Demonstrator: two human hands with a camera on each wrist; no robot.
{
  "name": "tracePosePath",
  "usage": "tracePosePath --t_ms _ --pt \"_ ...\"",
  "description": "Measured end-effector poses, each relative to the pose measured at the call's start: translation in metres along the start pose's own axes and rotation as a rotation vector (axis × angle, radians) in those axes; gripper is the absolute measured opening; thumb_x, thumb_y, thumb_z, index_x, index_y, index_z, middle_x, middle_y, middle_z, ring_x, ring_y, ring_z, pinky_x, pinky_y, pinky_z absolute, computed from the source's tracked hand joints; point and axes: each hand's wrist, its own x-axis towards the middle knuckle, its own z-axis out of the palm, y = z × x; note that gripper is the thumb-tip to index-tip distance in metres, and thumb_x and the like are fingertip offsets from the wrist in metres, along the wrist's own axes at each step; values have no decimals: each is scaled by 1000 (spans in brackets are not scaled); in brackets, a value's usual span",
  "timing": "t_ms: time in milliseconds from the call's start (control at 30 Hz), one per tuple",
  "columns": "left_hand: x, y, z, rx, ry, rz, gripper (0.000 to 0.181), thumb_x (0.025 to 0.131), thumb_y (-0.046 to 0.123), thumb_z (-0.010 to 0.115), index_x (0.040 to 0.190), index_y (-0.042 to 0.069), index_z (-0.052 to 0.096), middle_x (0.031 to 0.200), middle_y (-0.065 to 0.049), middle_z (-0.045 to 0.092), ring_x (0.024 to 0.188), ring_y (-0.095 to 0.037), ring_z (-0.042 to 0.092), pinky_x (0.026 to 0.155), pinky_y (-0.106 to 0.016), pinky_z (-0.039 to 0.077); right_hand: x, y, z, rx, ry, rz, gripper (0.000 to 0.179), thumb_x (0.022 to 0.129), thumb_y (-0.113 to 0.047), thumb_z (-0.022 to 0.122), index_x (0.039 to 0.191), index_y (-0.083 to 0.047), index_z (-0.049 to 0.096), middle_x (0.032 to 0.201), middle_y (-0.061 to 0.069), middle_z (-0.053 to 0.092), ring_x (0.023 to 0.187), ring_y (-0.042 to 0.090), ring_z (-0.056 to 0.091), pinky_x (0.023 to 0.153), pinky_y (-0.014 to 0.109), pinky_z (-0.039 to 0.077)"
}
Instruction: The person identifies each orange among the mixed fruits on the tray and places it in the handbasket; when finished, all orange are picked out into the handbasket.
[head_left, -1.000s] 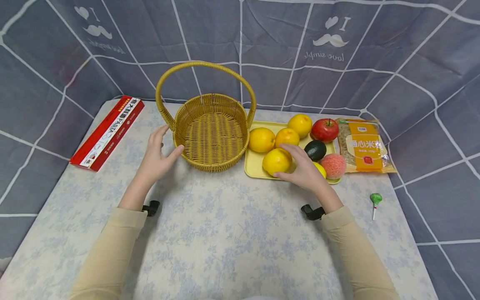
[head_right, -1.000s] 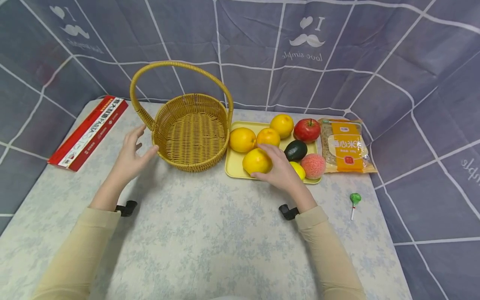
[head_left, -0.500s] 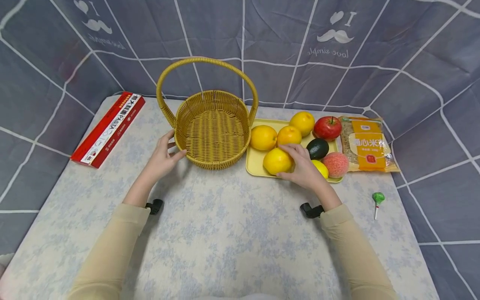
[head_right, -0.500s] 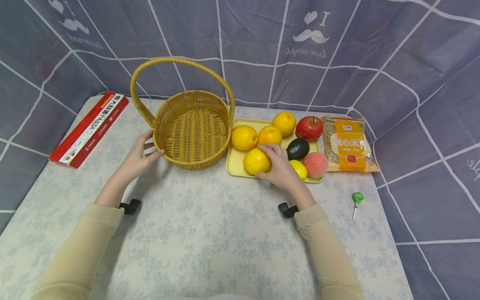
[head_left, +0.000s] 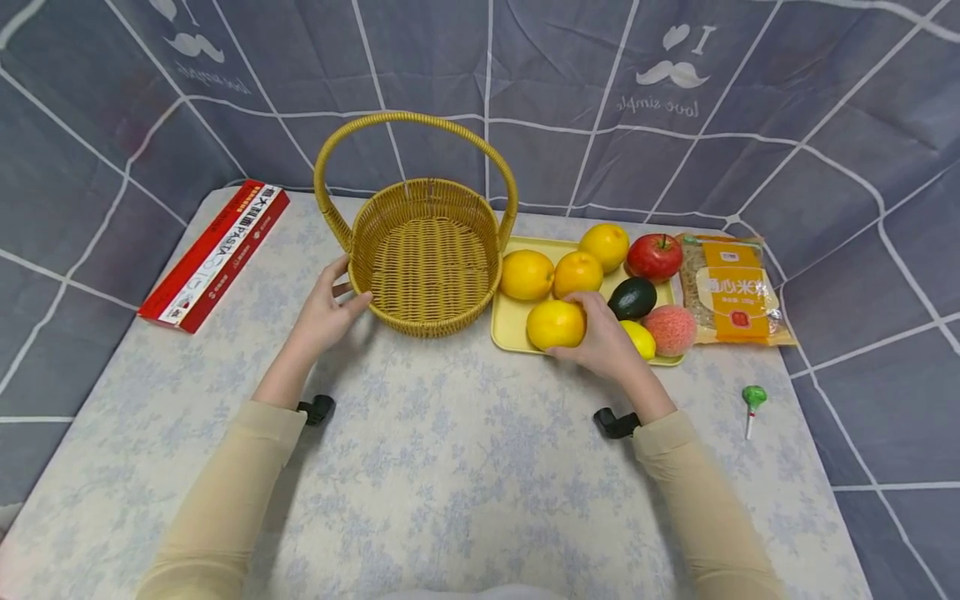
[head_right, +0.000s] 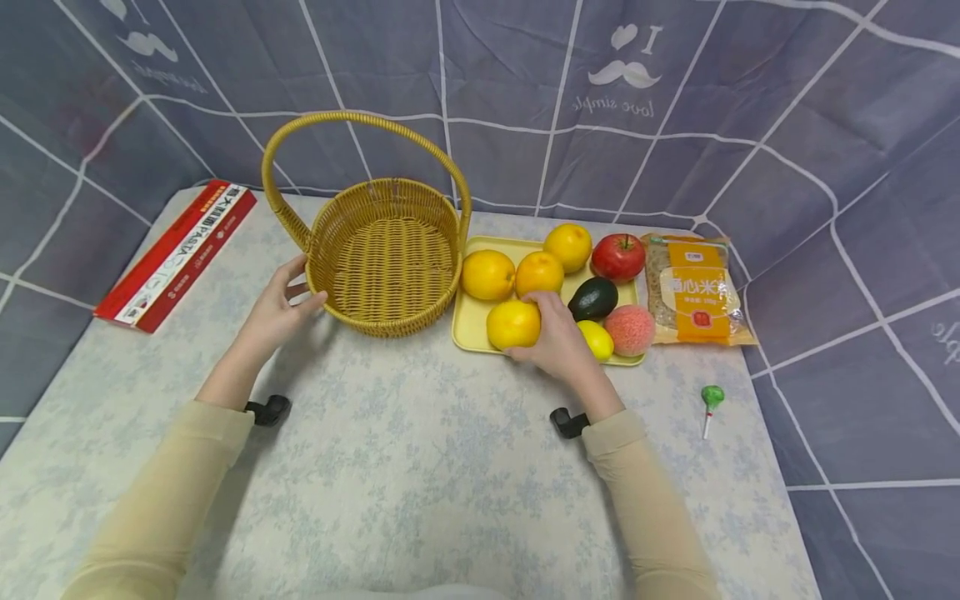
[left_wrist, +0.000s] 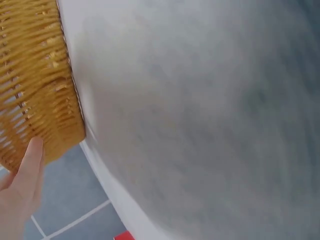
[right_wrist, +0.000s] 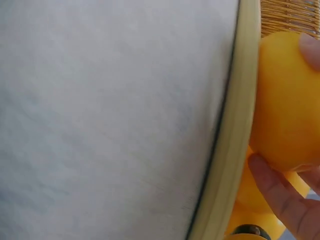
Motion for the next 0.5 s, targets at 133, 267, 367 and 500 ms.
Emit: tracePosePath --t_ms 133,267,367,500 --pt "1 1 1 -25 23 -33 77 101 20 55 160 23 5 165 -11 13 147 -37 28 111 -53 41 -1 -1 5 -28 28 18 80 71 -26 88 134 -4 43 133 19 44 120 35 45 105 54 42" --pt "3 1 1 -45 38 -46 76 101 18 55 160 21 7 165 -11 13 147 -36 29 111 -50 42 -3 -3 7 -49 51 22 80 71 -29 87 134 -5 45 132 19 44 118 36 45 103 54 43" --pt "4 0 1 -71 43 -42 75 101 16 54 160 19 7 165 -11 13 146 -35 29 111 -49 42 -3 -9 4 -18 66 24 80 71 -30 87 134 -4 45 132 19 45 118 35 46 104 54 43" --pt "4 1 1 -98 43 -39 74 101 14 54 160 17 8 164 -12 13 146 -34 30 112 -49 41 2 -24 -4 48 94 14 81 71 -31 87 134 -4 45 134 17 45 121 33 45 107 53 40"
